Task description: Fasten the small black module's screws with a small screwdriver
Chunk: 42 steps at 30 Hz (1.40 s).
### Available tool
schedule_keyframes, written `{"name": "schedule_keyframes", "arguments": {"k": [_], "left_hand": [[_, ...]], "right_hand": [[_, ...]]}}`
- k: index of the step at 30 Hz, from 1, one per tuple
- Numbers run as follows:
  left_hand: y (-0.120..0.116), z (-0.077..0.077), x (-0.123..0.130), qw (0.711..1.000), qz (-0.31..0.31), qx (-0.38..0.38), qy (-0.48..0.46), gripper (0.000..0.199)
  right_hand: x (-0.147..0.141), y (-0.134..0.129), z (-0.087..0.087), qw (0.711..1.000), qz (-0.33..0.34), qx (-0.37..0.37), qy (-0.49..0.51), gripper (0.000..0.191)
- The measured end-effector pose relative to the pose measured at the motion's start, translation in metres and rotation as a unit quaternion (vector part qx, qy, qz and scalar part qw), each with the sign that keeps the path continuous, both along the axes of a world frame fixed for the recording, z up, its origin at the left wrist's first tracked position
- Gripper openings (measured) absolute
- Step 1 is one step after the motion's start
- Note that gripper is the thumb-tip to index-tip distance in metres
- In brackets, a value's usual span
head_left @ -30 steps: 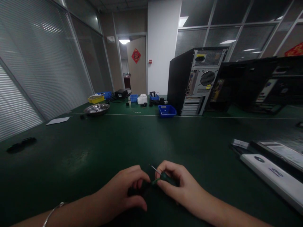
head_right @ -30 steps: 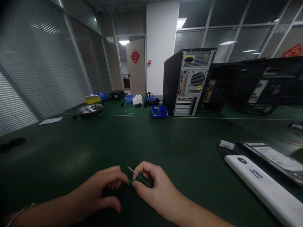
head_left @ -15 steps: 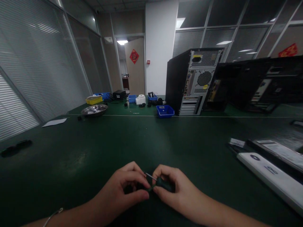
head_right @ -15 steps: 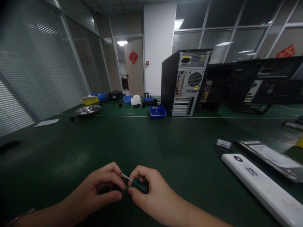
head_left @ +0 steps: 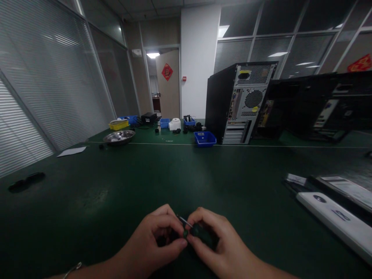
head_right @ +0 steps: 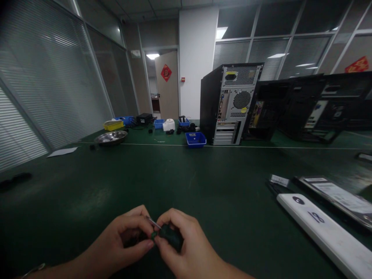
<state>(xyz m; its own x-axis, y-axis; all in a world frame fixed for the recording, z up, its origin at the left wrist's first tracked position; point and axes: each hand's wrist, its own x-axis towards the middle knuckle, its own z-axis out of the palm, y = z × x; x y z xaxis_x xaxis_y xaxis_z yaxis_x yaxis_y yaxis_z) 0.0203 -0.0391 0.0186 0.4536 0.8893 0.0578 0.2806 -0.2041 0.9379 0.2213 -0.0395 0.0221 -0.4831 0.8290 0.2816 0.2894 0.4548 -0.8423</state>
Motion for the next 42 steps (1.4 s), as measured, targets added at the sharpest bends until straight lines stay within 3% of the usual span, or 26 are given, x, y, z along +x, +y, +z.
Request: {"name": "schedule_keyframes", "arguments": {"k": [7,13,17,23,28,33,36,42], "left_hand": [[0.0046,-0.002,0.0013,0.999,0.021,-0.019,-0.04,0.007],[0.0037,-0.0041,0.0012,0.995,-0.015,-0.046,-0.091,0.008],[0.0026,-0.0041,0.0011,0.972,-0.029,-0.132,-0.193,0.044],[0.0048,-0.0033,0.0003,0.988,0.017,-0.058,-0.142,0.044],[0.004,-0.0052,-0.0002,0.991,-0.017,-0.007,-0.131,0.041],[0.0021,-0.0026,0.0017,0.995,-0.008,0.012,-0.102,0.046],[0.0016,-0.0006,0.0041,0.993,-0.017,0.0,-0.114,0.044],[0.002,0.0006,0.0063,0.983,-0.046,-0.108,-0.144,0.049]], "right_hand": [[0.002,-0.0023,0.0024,0.997,0.038,0.071,-0.011,0.024],[0.0047,-0.0019,0.0049,0.994,0.027,0.087,-0.054,0.023],[0.0046,0.001,0.0053,0.997,-0.024,0.072,-0.015,0.018],[0.0012,0.0013,0.0074,0.999,-0.027,0.026,0.017,0.011],[-0.0004,-0.0027,0.0058,0.999,-0.035,0.011,0.017,0.01],[-0.0013,-0.0029,0.0041,0.999,-0.015,0.035,0.033,0.015],[-0.0024,-0.0033,0.0035,0.998,0.002,0.055,0.036,0.021],[-0.0011,-0.0055,0.002,0.997,-0.001,0.076,0.005,0.024]]}}
